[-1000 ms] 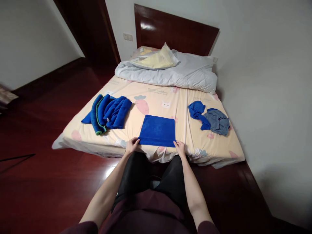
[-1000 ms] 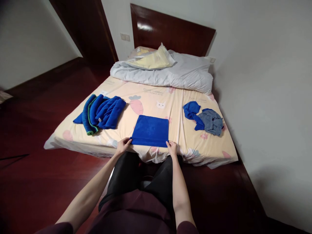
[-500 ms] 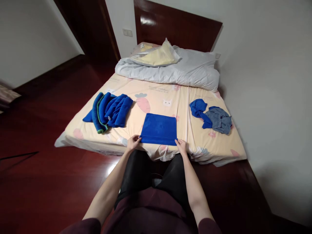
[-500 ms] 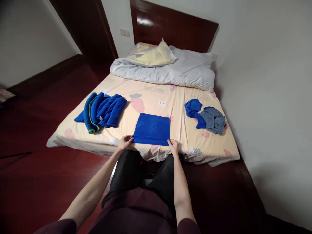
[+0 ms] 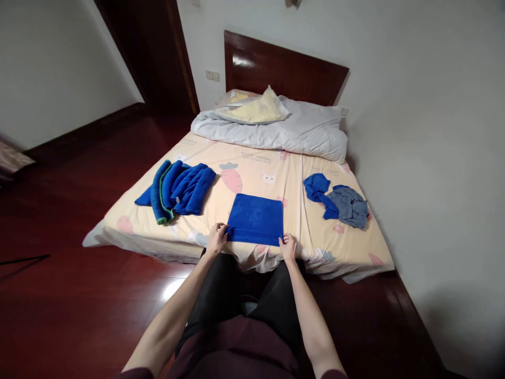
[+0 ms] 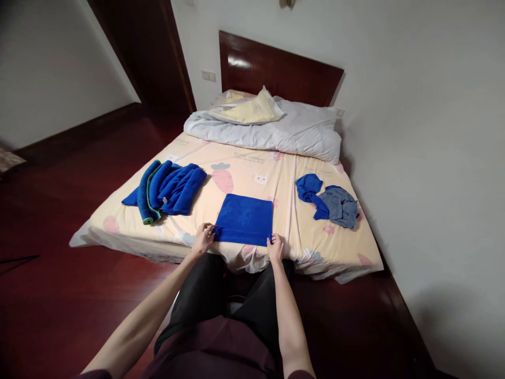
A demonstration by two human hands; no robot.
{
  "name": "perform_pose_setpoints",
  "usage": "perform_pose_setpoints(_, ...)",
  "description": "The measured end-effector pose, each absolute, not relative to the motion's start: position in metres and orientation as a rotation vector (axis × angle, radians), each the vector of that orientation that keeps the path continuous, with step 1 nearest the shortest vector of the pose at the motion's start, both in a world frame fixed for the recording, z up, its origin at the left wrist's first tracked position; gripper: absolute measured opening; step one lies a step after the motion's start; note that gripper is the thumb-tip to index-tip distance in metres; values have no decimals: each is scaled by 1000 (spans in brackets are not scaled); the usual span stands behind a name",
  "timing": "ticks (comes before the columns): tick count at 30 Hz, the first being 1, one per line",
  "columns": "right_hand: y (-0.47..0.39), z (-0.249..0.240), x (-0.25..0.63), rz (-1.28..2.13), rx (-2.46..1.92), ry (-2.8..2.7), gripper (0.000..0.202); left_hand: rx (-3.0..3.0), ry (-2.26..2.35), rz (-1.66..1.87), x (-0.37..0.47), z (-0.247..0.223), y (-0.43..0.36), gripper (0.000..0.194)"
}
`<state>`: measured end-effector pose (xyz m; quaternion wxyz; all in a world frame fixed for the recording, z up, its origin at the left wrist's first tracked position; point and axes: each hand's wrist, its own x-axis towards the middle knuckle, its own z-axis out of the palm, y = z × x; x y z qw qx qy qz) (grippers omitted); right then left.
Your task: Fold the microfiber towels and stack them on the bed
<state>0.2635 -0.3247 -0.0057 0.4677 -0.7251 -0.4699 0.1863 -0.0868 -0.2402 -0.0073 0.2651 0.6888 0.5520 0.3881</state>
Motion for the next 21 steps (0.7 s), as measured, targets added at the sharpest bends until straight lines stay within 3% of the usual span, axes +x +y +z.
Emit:
perform_pose_setpoints(4,-330,11,256,188,-1697,-1652,36,2049,1234,918,-85,-2,-238,25)
perform_pose_setpoints(9,-333,25,258,288,-1621,-2038,33,2069,1126,738,-89,4,-235,37)
perform_pose_setpoints(17,-329,12,275,404,-1628,-1897,52,1945,1154,785,-93,3,-230,59)
perform_pose_setpoints(21,-322,-1,283,585,-1559,-1591,48,1747,1256,887,-93,-6,-226,49)
